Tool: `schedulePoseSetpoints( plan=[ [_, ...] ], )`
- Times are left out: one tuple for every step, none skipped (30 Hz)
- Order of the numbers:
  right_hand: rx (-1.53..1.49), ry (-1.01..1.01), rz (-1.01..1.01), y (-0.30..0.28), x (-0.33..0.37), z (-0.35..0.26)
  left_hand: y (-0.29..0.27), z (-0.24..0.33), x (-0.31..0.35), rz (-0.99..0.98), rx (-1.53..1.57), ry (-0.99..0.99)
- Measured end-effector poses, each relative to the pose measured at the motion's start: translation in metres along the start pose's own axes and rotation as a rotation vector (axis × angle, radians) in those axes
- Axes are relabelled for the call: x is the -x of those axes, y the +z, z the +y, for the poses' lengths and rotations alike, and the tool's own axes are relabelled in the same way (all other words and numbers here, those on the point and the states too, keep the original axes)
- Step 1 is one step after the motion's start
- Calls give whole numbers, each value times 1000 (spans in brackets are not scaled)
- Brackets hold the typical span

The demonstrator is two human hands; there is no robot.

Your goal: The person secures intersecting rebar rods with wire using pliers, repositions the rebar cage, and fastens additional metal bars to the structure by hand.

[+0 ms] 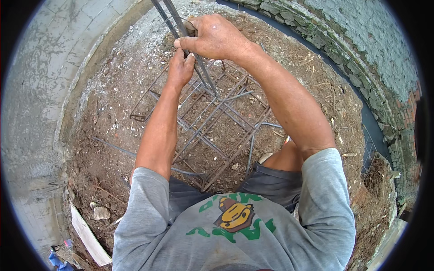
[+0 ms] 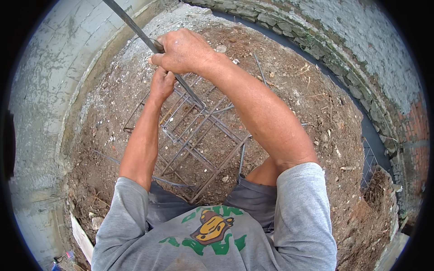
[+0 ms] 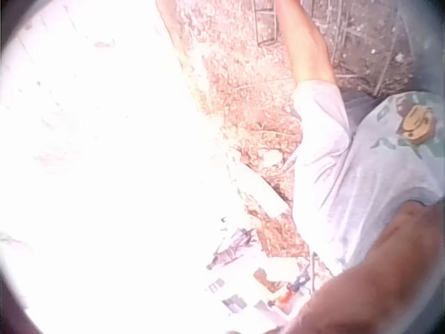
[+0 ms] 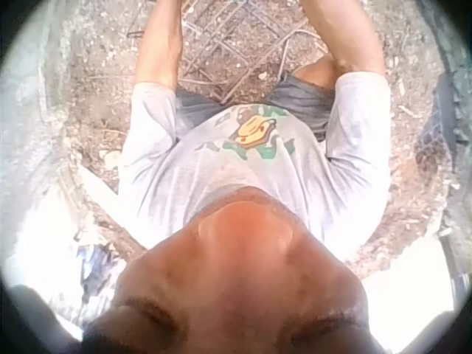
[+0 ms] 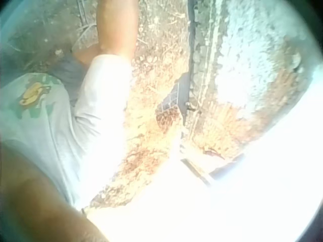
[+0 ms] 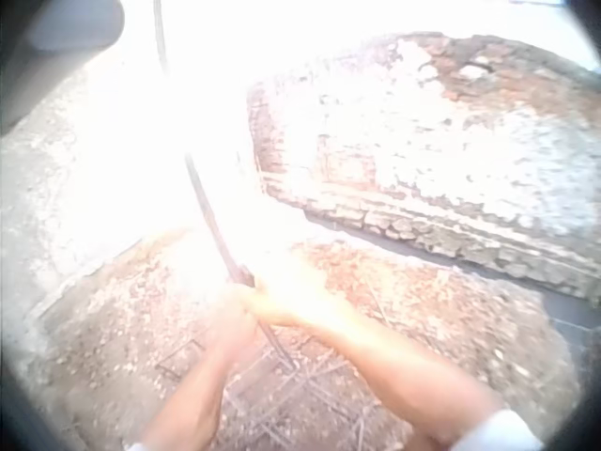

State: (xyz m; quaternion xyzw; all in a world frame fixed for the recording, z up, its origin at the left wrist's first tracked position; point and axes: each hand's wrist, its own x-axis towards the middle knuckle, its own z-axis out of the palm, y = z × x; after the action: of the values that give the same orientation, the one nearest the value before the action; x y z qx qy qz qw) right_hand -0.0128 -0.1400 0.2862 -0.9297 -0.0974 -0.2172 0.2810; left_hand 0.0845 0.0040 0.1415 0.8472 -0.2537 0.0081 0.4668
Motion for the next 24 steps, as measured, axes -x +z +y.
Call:
schedulePoseSetpoints(
  plan=[
    [-11,-19,5,-1,0,1,0,1,1,-3,-3,5],
    [14,-61,-1,-1,0,1,1,2,4,25,-49,69],
    [37,-103,-11,-1,1,2,0,3,7,53,-96,129],
    [43,-103,-37,-1,1,2,0,4,8,51,-100,126],
    [64,-98,-14,0,3,1,0,6,8,27,-112,85],
    [58,-103,7,-1,4,2,0,7,8,5,-121,43],
    [55,-110,29,-2,5,2,0,9,9,7,-121,43],
    [56,-113,31,-4,5,3,1,11,11,38,-93,40],
    [43,-100,-10,-5,5,4,2,13,12,72,-42,70],
    [37,-78,-25,-5,6,4,3,15,14,66,-67,45],
    [31,-81,-44,-7,6,5,5,16,16,115,-80,51],
    [44,-93,-40,-6,6,5,7,17,19,161,-92,57],
    [43,-92,-67,-6,6,6,10,17,23,154,-93,59],
    [85,-118,-17,-5,6,6,12,16,27,156,-81,32],
    [78,-153,65,-4,7,6,14,14,30,166,-65,-3],
    [72,-66,-26,-3,7,7,15,12,33,176,-48,-38],
    [65,20,-120,-3,8,7,18,9,33,176,-52,-37],
    [61,19,-117,-3,8,8,20,6,33,199,-22,-43],
    [27,-27,-82,-3,9,8,21,3,33,227,15,-39],
    [2,-47,-73,-4,9,9,22,0,33,223,4,-49],
    [-11,-74,-46,-5,9,9,23,-4,34,242,28,-26],
    [-8,-62,-73,-5,9,10,23,-7,34,263,52,-1],
    [-12,-58,-91,-6,10,10,22,-10,35,267,48,-1],
    [-7,-56,-98,-6,10,10,21,-12,36,235,114,-64]
  ],
)
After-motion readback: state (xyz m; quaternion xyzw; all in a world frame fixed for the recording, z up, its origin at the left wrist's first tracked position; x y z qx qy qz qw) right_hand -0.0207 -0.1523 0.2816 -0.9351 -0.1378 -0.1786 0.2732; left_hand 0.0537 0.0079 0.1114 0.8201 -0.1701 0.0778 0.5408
